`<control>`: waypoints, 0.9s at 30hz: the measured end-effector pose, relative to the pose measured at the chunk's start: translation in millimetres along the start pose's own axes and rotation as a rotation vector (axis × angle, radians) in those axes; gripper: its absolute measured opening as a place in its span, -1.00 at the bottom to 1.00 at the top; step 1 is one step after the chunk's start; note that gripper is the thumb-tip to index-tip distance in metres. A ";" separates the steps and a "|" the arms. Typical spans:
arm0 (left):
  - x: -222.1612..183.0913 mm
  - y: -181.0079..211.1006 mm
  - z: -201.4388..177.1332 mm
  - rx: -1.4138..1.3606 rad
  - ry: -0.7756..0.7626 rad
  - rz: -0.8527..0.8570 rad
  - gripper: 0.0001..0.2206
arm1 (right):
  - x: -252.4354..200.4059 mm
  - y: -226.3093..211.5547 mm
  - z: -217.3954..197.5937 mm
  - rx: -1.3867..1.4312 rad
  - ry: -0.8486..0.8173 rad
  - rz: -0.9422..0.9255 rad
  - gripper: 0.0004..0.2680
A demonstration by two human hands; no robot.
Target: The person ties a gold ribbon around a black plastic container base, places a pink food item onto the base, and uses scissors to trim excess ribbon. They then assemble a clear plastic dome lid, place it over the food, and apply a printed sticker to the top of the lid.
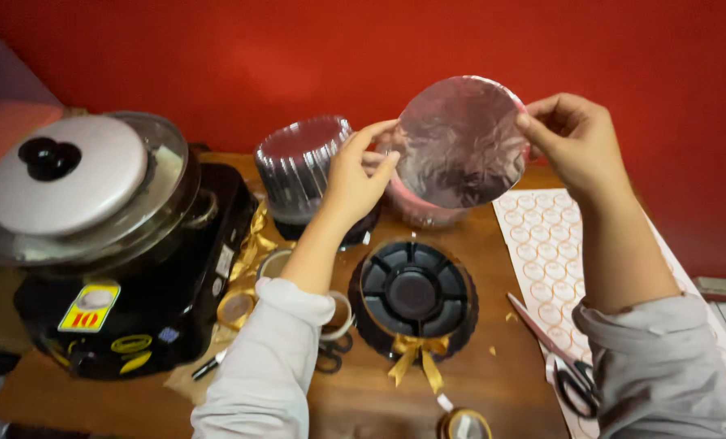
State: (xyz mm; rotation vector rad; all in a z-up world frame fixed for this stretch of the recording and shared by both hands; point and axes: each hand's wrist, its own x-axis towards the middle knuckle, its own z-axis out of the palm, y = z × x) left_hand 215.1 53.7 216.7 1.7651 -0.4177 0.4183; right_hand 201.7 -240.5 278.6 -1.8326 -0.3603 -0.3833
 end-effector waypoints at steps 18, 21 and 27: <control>-157.6 -30.8 -2.7 0.456 -0.267 -0.295 -0.41 | -127.0 157.3 76.2 0.098 -0.022 0.338 -0.81; -169.3 -77.7 14.8 0.358 -0.154 -0.143 -0.42 | -129.1 174.0 83.5 0.072 -0.038 0.356 -0.80; -182.5 -62.7 16.3 0.409 -0.279 -0.283 -0.42 | -130.1 193.5 85.5 -0.511 -0.078 0.390 -0.78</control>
